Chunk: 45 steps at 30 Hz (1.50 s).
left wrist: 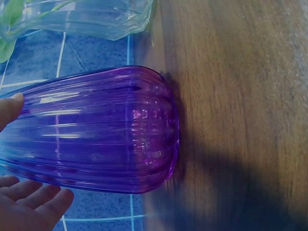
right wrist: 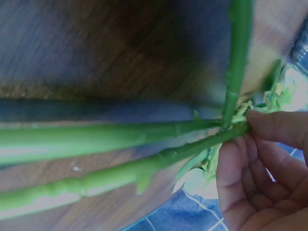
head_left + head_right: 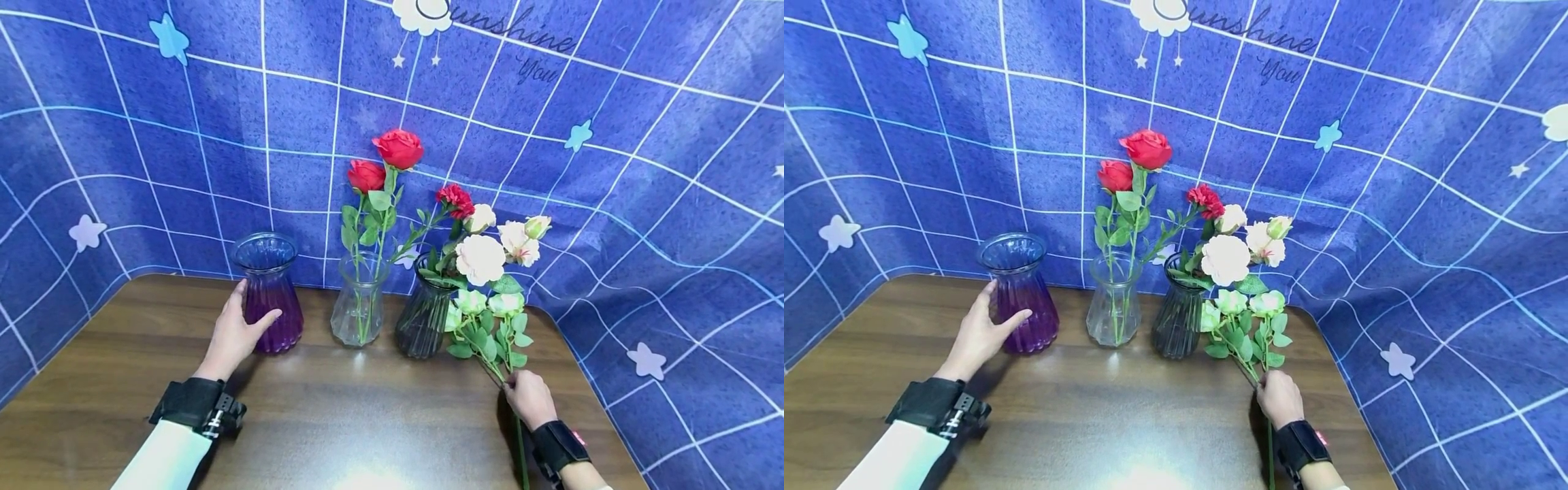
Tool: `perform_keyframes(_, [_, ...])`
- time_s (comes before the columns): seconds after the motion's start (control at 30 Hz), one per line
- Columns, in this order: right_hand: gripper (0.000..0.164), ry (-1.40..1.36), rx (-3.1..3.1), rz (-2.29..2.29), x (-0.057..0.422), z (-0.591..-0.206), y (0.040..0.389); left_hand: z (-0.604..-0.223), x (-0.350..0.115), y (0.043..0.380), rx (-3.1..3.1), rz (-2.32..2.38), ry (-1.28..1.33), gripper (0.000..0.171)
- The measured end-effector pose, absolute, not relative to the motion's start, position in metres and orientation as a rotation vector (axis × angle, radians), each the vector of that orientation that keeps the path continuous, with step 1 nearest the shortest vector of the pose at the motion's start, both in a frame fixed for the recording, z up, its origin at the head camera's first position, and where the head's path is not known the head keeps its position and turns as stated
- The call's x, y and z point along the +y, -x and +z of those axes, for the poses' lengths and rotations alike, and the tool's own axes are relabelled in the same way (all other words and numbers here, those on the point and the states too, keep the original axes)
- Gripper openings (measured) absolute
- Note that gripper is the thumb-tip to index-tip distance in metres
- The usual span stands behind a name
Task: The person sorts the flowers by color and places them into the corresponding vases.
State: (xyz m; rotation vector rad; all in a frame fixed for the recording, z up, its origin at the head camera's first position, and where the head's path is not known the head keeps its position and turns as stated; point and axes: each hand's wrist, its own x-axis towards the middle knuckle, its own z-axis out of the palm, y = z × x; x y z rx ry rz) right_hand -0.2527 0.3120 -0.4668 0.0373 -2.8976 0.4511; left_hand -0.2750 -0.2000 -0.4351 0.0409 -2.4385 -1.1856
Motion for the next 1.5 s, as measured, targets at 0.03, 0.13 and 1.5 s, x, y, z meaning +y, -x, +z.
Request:
perform_keyframes(0.03, [0.007, -0.041, -2.881, 0.447, 0.312, -0.466, 0.252, -0.435, -0.2, 0.275, -2.437, -1.181, -0.033, 0.088])
perform_keyframes(0.13, [0.008, -0.031, -2.835, 0.456, 0.315, -0.46, 0.249, -0.435, -0.201, 0.276, -2.442, -1.181, -0.026, 0.087])
perform_keyframes(1.5, [0.011, 0.081, -1.93, 1.403, 0.281, -0.251, 0.196, -0.432, -0.198, 0.275, -2.461, -1.167, -0.027, 0.085])
